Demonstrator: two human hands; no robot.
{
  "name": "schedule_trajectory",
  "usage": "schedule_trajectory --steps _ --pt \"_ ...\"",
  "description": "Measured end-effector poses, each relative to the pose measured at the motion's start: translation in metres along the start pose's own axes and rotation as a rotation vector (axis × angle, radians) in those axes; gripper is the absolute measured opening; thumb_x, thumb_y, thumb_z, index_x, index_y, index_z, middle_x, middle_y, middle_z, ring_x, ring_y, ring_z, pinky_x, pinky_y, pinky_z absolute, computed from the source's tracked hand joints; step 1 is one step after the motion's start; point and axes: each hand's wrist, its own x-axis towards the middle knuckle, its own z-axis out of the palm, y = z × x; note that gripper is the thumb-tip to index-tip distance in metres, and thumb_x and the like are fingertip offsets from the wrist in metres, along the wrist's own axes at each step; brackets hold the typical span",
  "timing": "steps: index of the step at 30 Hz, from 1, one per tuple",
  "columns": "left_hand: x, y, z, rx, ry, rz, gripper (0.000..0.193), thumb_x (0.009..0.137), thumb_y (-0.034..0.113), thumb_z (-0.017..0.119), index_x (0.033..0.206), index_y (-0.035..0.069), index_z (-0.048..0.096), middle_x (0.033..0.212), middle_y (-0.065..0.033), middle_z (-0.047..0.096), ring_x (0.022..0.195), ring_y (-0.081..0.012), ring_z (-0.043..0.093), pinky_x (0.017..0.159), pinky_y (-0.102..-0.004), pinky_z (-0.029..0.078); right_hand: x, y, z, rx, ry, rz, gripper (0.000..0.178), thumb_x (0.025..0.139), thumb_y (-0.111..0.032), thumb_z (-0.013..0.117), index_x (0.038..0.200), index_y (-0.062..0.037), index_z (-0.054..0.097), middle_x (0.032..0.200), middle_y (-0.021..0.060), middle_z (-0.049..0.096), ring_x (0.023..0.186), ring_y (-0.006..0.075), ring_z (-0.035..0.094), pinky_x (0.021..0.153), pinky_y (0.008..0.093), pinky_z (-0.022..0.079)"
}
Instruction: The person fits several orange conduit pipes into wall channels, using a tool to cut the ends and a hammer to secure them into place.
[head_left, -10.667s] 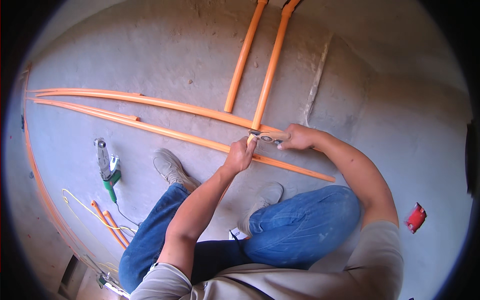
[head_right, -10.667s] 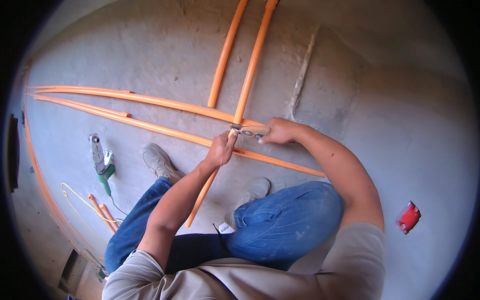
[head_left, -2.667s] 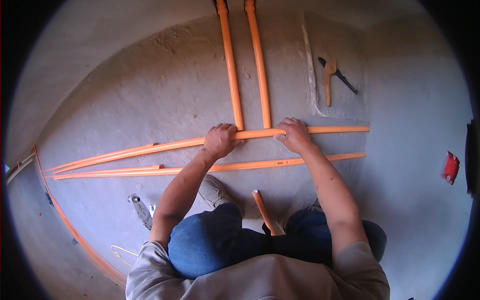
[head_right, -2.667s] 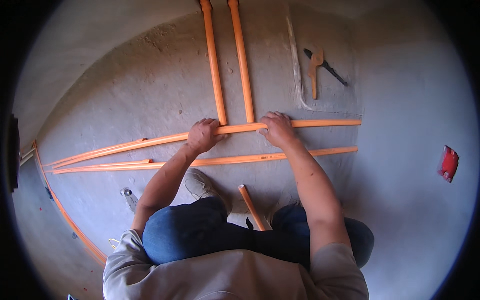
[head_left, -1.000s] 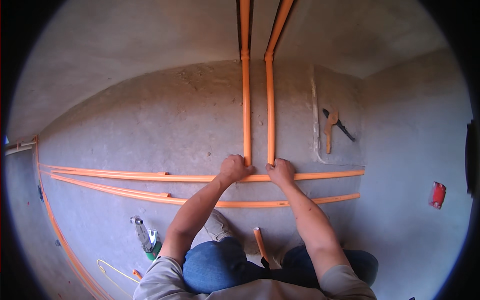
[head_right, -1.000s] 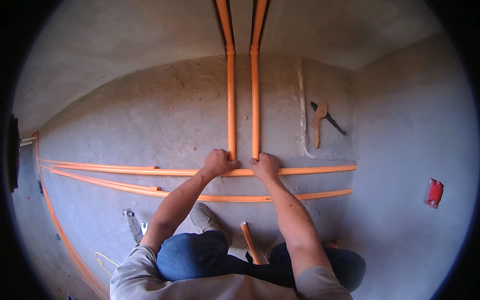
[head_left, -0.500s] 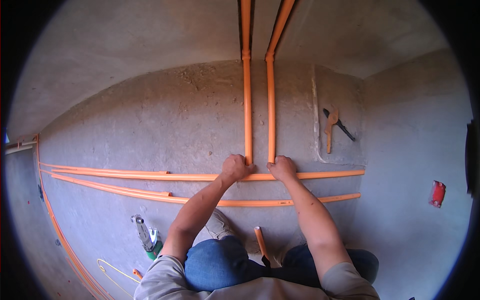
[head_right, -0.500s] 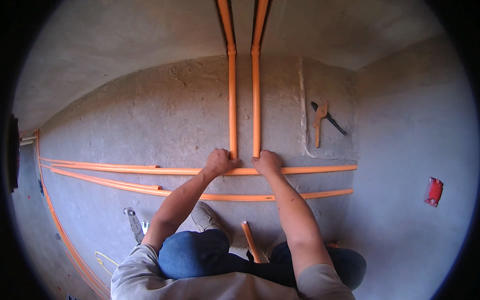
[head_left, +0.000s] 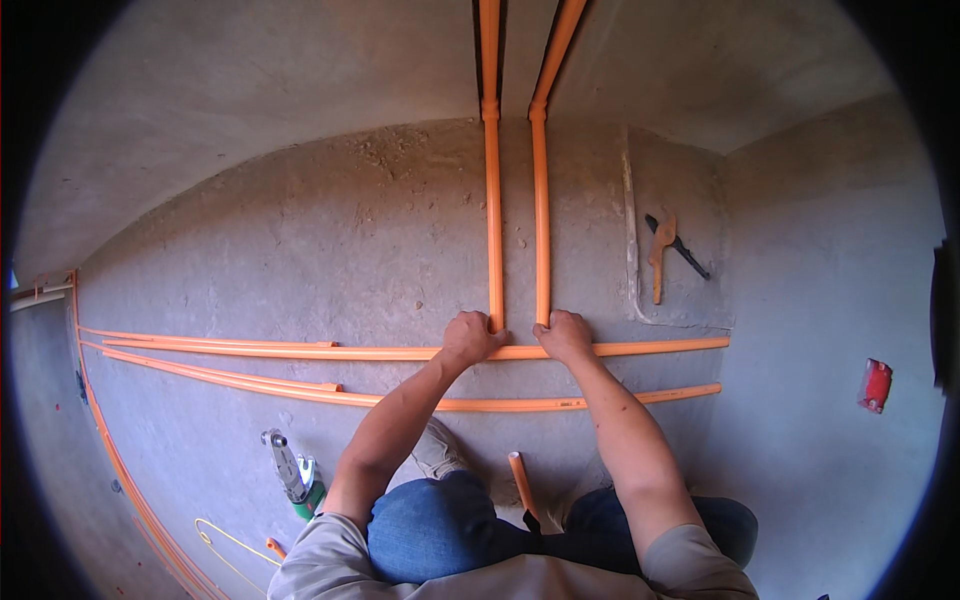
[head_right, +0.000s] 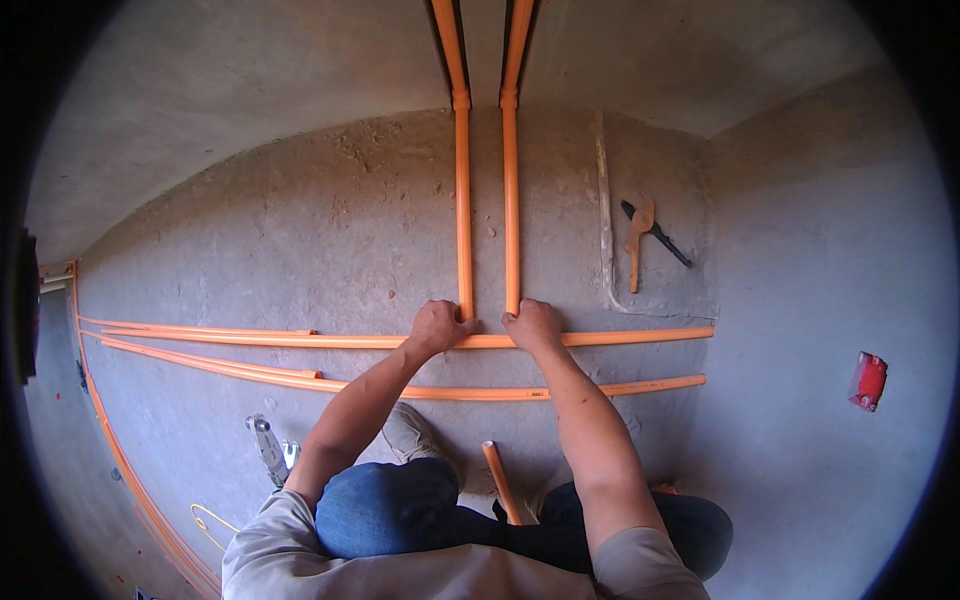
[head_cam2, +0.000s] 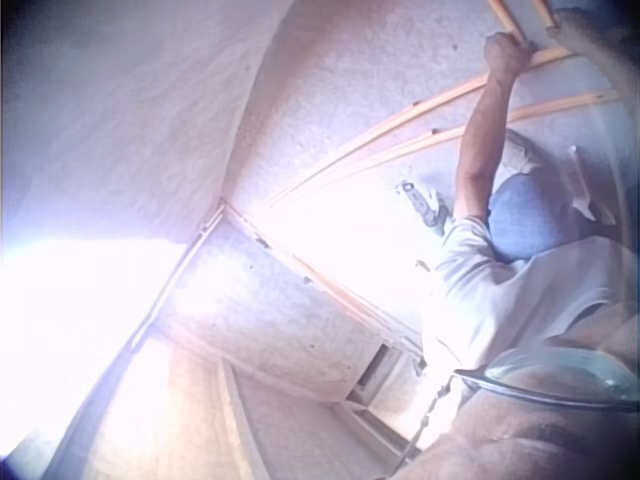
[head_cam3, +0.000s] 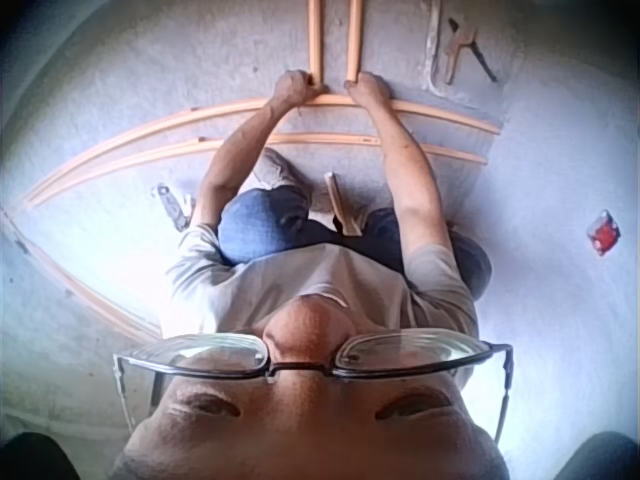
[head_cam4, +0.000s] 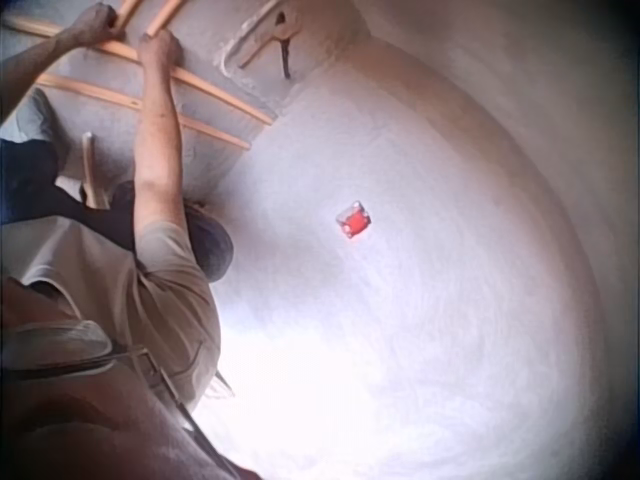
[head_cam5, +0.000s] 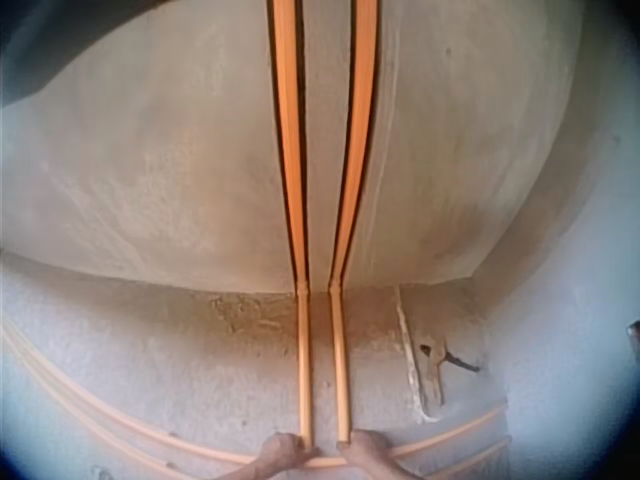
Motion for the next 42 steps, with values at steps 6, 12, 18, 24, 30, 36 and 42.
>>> schedule_trajectory --steps 6,12,18,24,30,36,42 --pt "0.002 0.002 -0.003 0.001 -0.005 0.006 0.048 0.084 0.047 0.073 0.094 0.001 0.077 0.096 -0.0229 0.074 0.094 -0.0371 0.072 0.086 -0.044 0.058 0.0 0.007 0.007 0.03 0.07 -0.021 0.041 0.086 -0.039 0.069 0.094 0.0016 0.07 0.094 0.0258 0.072 0.094 0.0414 0.07 0.086 0.0492 0.056" --pt "0.003 -0.003 0.004 0.013 0.015 0.022 0.048 0.085 0.045 0.072 0.096 -0.001 0.076 0.097 -0.0232 0.074 0.093 -0.0372 0.072 0.086 -0.0436 0.058 -0.003 0.016 0.007 0.048 0.113 -0.031 0.04 0.085 -0.039 0.069 0.089 0.0007 0.069 0.088 0.024 0.072 0.09 0.0417 0.07 0.084 0.0493 0.056" --pt "0.006 -0.006 0.006 0.003 -0.002 0.01 0.048 0.084 0.045 0.073 0.099 -0.001 0.075 0.101 -0.0247 0.074 0.096 -0.0379 0.072 0.087 -0.0439 0.058 -0.002 0.019 0.01 0.072 0.139 -0.057 0.041 0.084 -0.04 0.07 0.086 0.0002 0.068 0.087 0.0237 0.072 0.088 0.0416 0.07 0.082 0.0498 0.056" --pt "0.006 -0.006 0.007 0.014 0.0 0.013 0.049 0.082 0.046 0.074 0.097 -0.001 0.075 0.099 -0.0247 0.074 0.097 -0.0381 0.072 0.088 -0.0443 0.058 0.0 0.019 0.009 0.078 0.122 -0.041 0.041 0.084 -0.041 0.071 0.088 -0.0002 0.068 0.089 0.0236 0.072 0.09 0.0412 0.07 0.083 0.0493 0.056" --pt "0.006 -0.008 0.012 0.007 0.102 0.065 0.048 0.08 0.047 0.076 0.086 0.0 0.076 0.088 -0.0235 0.074 0.088 -0.0388 0.072 0.083 -0.0451 0.057 0.001 0.019 0.008 0.072 0.099 -0.04 0.042 0.084 -0.042 0.071 0.09 -0.0004 0.068 0.091 0.0233 0.072 0.091 0.0409 0.07 0.084 0.0489 0.056" --pt "0.007 -0.005 0.006 0.031 0.003 0.042 0.052 0.081 0.049 0.074 0.096 -0.001 0.075 0.1 -0.0243 0.074 0.097 -0.0377 0.072 0.088 -0.0441 0.057 0.001 0.021 0.008 0.065 0.097 -0.039 0.042 0.084 -0.042 0.071 0.091 -0.0002 0.068 0.091 0.0235 0.072 0.092 0.0411 0.07 0.084 0.049 0.056" --pt "0.005 -0.002 0.002 0.039 -0.015 0.042 0.053 0.082 0.049 0.073 0.098 -0.001 0.075 0.1 -0.0244 0.074 0.098 -0.0378 0.071 0.089 -0.0438 0.057 0.001 0.021 0.009 0.08 0.097 -0.067 0.042 0.085 -0.041 0.071 0.091 0.0009 0.067 0.091 0.0242 0.072 0.092 0.0415 0.069 0.085 0.0495 0.055"
